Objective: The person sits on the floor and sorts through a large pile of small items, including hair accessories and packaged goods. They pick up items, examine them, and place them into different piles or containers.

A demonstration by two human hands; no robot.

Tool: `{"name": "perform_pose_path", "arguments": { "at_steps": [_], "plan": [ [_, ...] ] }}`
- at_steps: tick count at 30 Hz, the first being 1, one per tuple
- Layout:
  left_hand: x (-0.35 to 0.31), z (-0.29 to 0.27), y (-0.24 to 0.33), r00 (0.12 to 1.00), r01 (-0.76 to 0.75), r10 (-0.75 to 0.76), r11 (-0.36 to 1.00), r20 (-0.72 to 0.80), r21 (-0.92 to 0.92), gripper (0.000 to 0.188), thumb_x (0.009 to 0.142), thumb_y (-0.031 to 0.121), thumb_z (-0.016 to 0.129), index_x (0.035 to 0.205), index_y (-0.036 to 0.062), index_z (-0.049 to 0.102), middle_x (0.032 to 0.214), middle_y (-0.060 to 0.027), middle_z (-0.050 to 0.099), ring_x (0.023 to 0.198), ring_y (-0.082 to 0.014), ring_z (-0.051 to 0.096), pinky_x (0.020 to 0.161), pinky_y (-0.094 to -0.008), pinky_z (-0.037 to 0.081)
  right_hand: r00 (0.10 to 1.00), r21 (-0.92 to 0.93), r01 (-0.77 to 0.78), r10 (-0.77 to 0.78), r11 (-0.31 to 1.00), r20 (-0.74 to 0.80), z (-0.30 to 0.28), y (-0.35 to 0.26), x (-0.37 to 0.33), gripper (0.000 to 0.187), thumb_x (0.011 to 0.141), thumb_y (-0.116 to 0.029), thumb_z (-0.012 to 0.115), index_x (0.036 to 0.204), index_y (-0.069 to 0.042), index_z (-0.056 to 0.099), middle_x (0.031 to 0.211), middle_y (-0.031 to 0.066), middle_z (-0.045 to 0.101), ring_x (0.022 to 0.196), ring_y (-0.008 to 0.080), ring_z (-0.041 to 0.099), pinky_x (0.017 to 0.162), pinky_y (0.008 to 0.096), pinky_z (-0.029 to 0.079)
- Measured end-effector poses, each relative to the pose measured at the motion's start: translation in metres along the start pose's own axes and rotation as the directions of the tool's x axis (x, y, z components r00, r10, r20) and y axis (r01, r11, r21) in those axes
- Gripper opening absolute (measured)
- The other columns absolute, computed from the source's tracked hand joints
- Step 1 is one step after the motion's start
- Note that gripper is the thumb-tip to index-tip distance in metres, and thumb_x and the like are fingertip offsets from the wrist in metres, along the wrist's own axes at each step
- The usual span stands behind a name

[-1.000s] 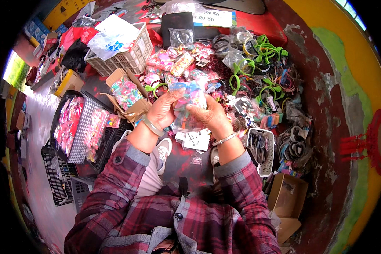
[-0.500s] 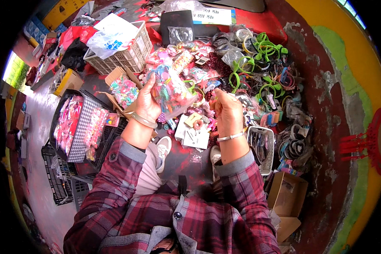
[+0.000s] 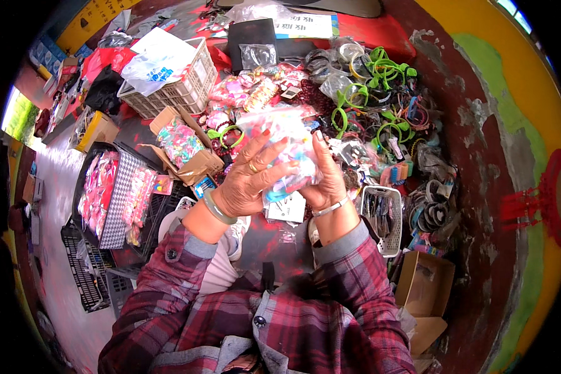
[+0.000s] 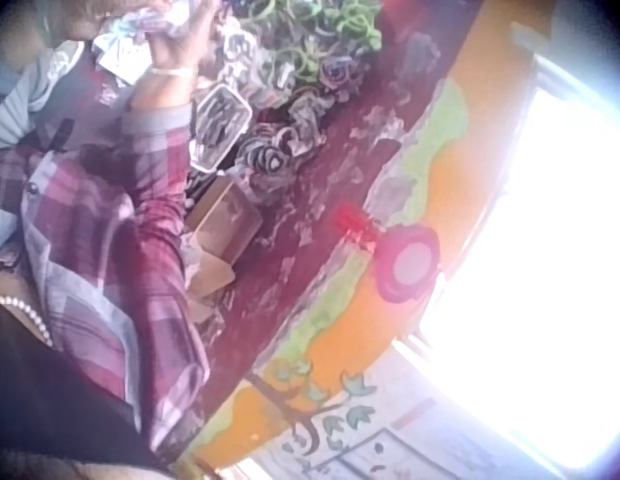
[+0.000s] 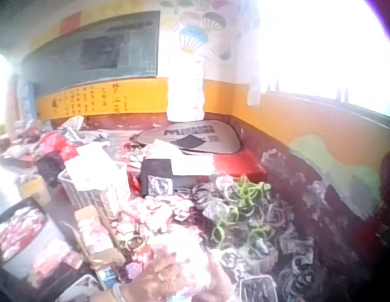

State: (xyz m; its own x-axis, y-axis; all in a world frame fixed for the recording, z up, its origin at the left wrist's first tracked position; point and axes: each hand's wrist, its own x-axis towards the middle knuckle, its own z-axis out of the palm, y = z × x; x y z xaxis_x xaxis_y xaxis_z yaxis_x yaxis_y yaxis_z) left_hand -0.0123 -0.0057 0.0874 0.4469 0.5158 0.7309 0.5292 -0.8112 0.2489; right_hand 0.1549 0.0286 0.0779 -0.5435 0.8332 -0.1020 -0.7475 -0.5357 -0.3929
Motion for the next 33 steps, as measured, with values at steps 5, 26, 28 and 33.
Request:
{"name": "perform_pose_path", "arguments": {
  "at_steps": [5,26,28,33],
  "plan": [
    [-0.004,-0.012,-0.015,0.953,0.191,-0.220,0.970,-0.207,-0.148,0.049,0.070,-0.006,0.052,0.119,0.0036,0.050,0.129,-0.0138,0.042,0.124,-0.0295,0.036,0.102,-0.0381,0.029,0.984,-0.185,0.175,-0.169,0.967,0.047,0.007,-0.013,-0.005,0.051,0.077,-0.014,0.062,0.121,0.001,0.043,0.110,0.0135,0.057,0.097,0.0229,0.058,0.083,0.0350,0.049],
    [-0.009,-0.023,-0.044,0.641,0.558,-0.675,0.082,0.366,-0.826,0.023,0.089,0.020,0.052,0.079,0.0000,0.060,0.072,-0.0038,0.059,0.058,-0.0084,0.055,0.049,-0.0199,0.044,0.976,-0.778,-0.161,0.217,0.607,-0.032,0.022,0.009,-0.005,0.066,0.063,0.003,0.066,0.125,0.004,0.042,0.109,0.0070,0.056,0.098,0.0141,0.053,0.087,0.0253,0.040],
    [-0.014,-0.019,-0.050,0.620,0.547,-0.723,0.121,0.303,-0.829,0.022,0.089,0.019,0.052,0.080,0.0001,0.059,0.071,-0.0032,0.059,0.058,-0.0082,0.055,0.050,-0.0199,0.044,0.975,-0.765,-0.140,0.221,0.629,0.004,0.021,0.010,-0.002,0.065,0.063,0.003,0.066,0.124,0.004,0.042,0.110,0.0070,0.056,0.098,0.0139,0.053,0.088,0.0250,0.040],
    [-0.012,-0.018,-0.046,0.487,0.565,-0.820,0.033,0.301,-0.824,0.019,0.088,0.017,0.053,0.081,0.0005,0.059,0.072,-0.0040,0.058,0.064,-0.0094,0.056,0.057,-0.0209,0.046,0.972,-0.726,-0.180,0.233,0.664,-0.028,0.017,0.012,0.000,0.065,0.065,0.001,0.067,0.125,0.004,0.041,0.111,0.0071,0.056,0.098,0.0137,0.054,0.087,0.0248,0.041]
  ]
}}
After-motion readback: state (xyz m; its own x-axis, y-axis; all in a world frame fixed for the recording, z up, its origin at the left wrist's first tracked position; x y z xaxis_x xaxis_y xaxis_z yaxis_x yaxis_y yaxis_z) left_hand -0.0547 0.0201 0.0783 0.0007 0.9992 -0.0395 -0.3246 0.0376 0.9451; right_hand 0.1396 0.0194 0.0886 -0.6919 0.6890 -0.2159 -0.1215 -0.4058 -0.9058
